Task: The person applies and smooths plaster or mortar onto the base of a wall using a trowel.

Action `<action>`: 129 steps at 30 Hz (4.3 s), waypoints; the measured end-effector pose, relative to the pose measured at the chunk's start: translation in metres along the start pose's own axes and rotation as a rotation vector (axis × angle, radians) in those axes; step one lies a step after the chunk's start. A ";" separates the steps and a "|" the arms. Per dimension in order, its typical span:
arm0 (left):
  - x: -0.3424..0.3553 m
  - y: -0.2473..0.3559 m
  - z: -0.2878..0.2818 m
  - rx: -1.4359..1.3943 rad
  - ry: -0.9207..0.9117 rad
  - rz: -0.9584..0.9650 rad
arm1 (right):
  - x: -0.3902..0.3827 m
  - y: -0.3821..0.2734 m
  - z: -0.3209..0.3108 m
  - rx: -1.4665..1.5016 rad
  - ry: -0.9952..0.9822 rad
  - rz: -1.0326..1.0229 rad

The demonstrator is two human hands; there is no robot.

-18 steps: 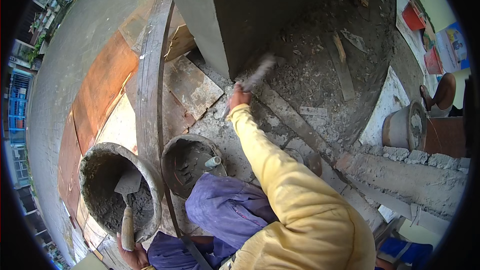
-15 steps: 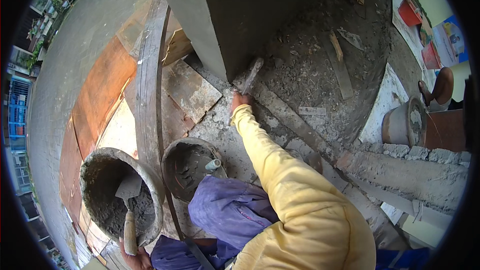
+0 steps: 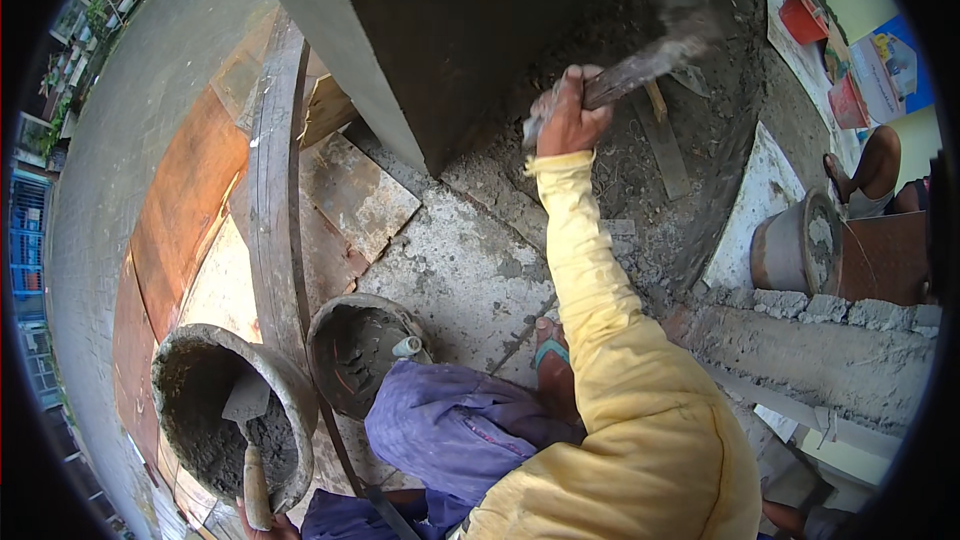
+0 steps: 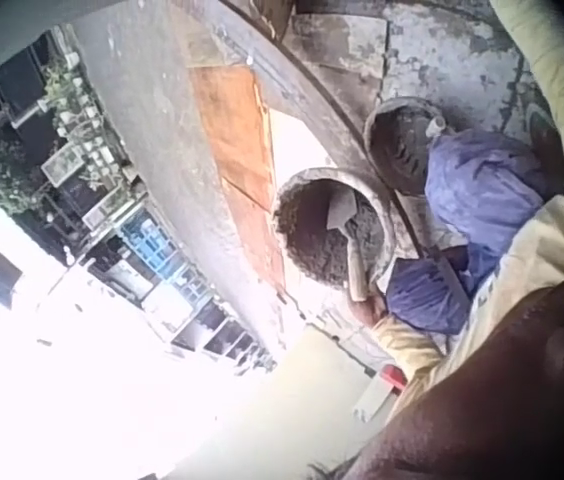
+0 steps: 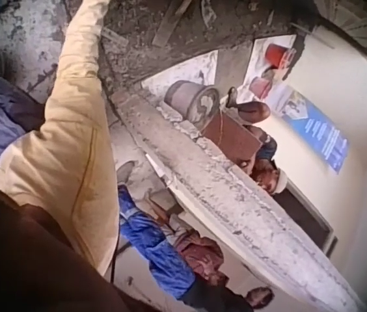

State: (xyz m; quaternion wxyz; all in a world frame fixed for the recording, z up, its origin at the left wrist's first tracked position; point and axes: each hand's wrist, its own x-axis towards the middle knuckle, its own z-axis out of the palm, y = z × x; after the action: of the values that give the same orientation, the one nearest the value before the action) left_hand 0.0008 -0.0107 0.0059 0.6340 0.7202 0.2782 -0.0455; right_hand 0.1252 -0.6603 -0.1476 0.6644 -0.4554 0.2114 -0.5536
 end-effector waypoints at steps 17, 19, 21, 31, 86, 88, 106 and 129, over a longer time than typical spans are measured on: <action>0.013 -0.001 0.009 -0.044 -0.012 -0.015 | 0.019 0.038 -0.034 -0.460 0.077 0.268; 0.018 -0.002 0.005 -0.094 -0.023 -0.045 | 0.037 0.000 -0.018 -0.285 0.052 -0.004; 0.021 -0.003 0.001 -0.157 -0.058 -0.071 | 0.054 -0.019 -0.006 -0.212 0.054 -0.058; 0.014 0.003 0.020 -0.253 -0.022 -0.101 | -0.057 0.180 -0.040 0.044 0.174 0.983; 0.012 -0.010 0.023 -0.213 -0.116 0.034 | -0.056 0.164 -0.107 -0.154 0.164 1.259; 0.014 -0.012 0.022 -0.213 -0.107 0.029 | -0.054 0.134 -0.110 -0.436 0.233 1.189; 0.020 0.003 0.041 -0.392 -0.092 -0.114 | -0.032 0.188 -0.033 -0.584 0.250 0.688; 0.006 0.013 0.069 -0.090 0.130 -0.047 | 0.078 -0.003 0.009 -0.192 0.033 -0.234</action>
State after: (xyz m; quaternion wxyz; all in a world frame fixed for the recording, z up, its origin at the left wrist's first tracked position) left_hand 0.0320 -0.0738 0.0015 0.6451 0.6856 0.3373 -0.0011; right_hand 0.1535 -0.7297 -0.1230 0.5449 -0.5291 0.2198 -0.6121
